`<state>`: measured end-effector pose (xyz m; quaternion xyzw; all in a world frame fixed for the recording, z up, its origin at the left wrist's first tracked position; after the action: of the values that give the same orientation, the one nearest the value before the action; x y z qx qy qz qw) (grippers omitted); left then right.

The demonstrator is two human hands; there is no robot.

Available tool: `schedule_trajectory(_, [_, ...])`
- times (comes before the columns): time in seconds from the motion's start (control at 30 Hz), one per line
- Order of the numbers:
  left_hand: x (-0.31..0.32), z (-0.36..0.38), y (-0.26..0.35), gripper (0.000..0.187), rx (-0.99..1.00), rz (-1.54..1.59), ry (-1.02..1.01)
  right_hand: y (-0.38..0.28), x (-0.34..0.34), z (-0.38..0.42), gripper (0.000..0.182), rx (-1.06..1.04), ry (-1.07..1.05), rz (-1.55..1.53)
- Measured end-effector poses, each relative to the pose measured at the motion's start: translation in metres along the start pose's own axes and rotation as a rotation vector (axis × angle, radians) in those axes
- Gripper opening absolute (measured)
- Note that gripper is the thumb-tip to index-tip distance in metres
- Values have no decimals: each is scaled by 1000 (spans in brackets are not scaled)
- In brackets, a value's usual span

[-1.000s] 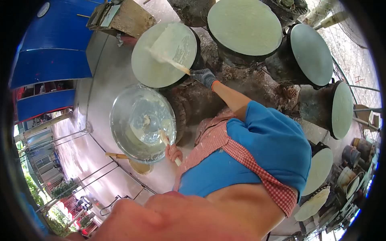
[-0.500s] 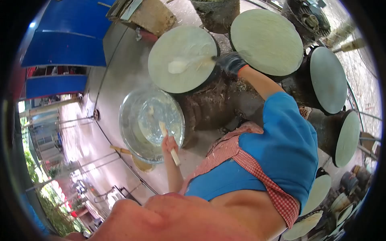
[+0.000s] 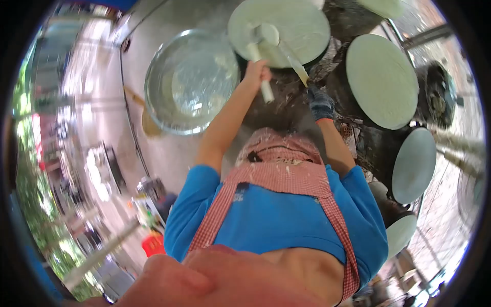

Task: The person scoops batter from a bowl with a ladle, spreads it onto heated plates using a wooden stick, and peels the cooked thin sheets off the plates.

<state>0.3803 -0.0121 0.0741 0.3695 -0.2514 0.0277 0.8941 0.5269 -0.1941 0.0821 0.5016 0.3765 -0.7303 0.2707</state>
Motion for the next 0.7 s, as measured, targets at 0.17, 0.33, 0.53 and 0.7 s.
schedule_trajectory(0.17, [-43, 141, 22, 15, -92, 242, -182, -30, -24, 34, 26, -141, 197, -398])
schedule_trajectory(0.33, [-110, 180, 26, 16, -380, 649, -147, -98, -15, 42, 33, -304, 39, -237])
schedule_trajectory(0.53, [-208, 195, 82, 33, -475, 1020, -285, -163, 32, 9, 36, -403, 109, -526])
schedule_trajectory(0.7, [-363, 150, 113, 31, -547, 692, 38, -250, 104, -24, 40, -245, -231, -260])
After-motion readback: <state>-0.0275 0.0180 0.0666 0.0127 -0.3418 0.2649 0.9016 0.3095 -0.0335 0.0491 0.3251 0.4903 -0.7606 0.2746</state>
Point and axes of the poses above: each hand's wrist, its own z-axis away from the middle knuckle, its own x-axis out of the palm, y = z × x, the point moved 5 cm from there along -z, towards the middle knuckle, and after that the axes turned 1 degree about z, right-handed, at the moved point
